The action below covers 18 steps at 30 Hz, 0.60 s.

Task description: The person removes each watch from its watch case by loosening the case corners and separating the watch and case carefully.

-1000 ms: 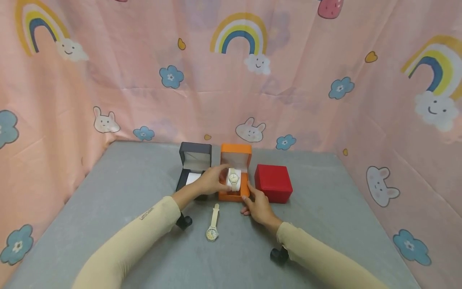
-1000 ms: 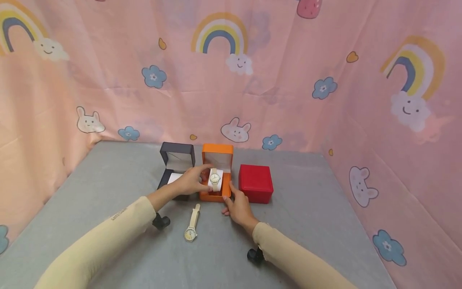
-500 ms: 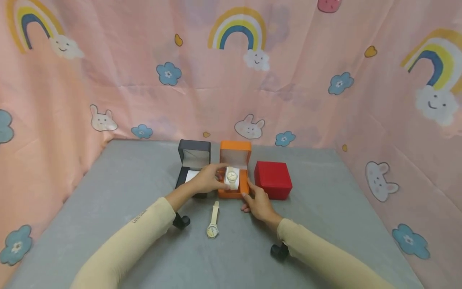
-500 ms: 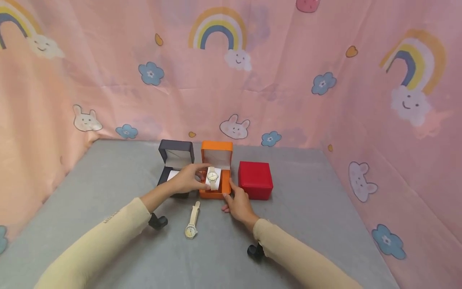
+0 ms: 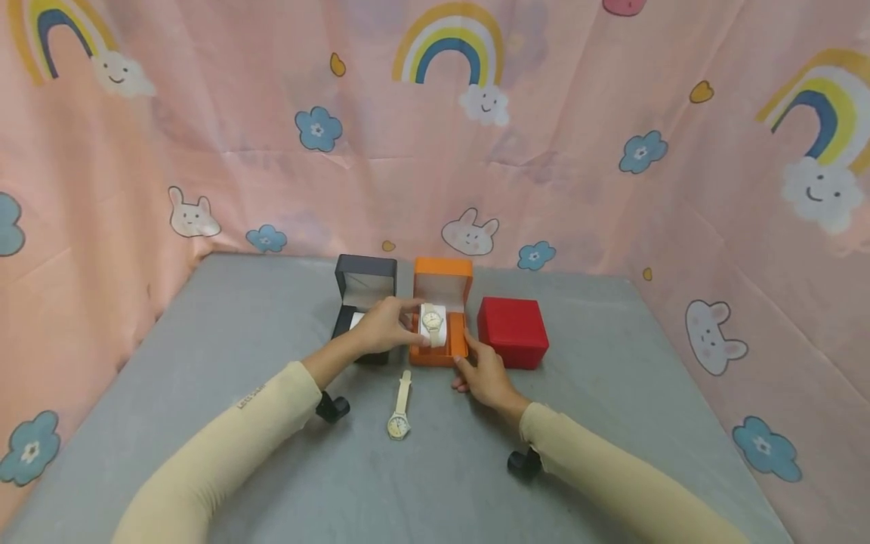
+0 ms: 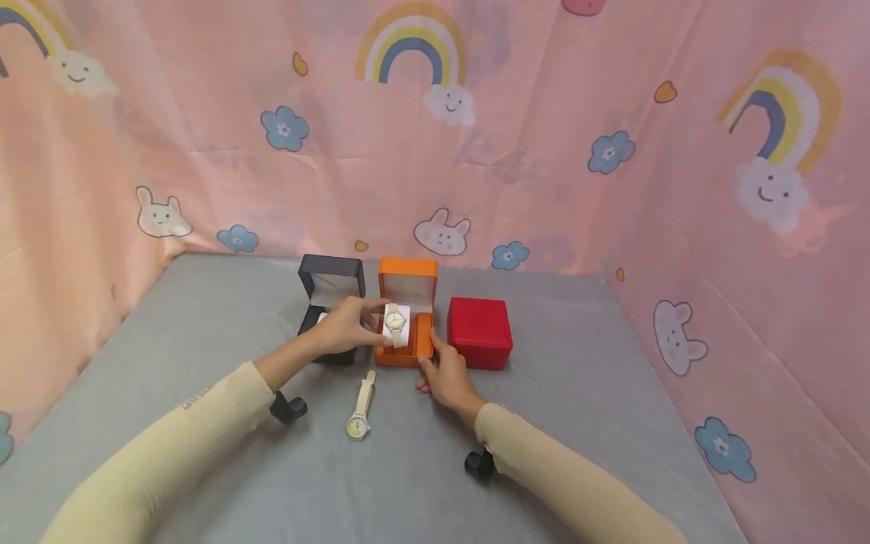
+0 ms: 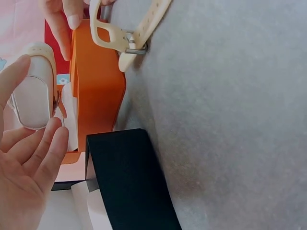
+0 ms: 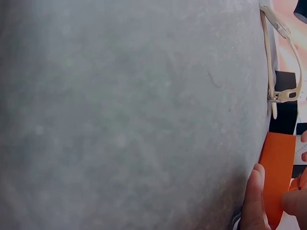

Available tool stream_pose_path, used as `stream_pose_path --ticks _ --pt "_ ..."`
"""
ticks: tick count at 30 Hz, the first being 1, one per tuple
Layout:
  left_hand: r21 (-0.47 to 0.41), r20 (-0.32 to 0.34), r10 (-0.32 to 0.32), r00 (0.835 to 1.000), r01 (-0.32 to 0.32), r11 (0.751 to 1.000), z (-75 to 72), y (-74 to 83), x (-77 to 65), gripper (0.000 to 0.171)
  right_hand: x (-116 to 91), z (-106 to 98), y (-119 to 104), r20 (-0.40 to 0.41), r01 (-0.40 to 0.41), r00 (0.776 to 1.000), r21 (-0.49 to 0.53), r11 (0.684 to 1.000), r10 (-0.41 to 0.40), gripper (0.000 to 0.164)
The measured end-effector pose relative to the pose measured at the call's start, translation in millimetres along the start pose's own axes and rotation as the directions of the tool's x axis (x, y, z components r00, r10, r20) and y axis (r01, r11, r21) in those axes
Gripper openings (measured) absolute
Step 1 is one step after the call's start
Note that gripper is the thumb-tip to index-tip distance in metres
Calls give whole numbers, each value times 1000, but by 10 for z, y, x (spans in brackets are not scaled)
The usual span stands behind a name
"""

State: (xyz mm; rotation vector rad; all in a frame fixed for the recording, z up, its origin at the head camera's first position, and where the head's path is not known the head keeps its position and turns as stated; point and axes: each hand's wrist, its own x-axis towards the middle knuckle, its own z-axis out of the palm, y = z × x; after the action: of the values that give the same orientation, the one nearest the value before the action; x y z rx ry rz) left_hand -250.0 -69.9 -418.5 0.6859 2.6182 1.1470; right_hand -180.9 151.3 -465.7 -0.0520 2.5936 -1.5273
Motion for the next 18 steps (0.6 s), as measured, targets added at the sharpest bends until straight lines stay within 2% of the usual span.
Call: stream_pose_path --ticks 13,18 --pt "-29 -33 50 998 -51 998 -35 -33 -99 81 -11 -58 -72 23 -17 1000 -53 998 18 70" --pt "-30 -38 79 996 -80 996 -47 -36 -134 79 -40 -92 -79 36 -15 999 -41 999 17 68"
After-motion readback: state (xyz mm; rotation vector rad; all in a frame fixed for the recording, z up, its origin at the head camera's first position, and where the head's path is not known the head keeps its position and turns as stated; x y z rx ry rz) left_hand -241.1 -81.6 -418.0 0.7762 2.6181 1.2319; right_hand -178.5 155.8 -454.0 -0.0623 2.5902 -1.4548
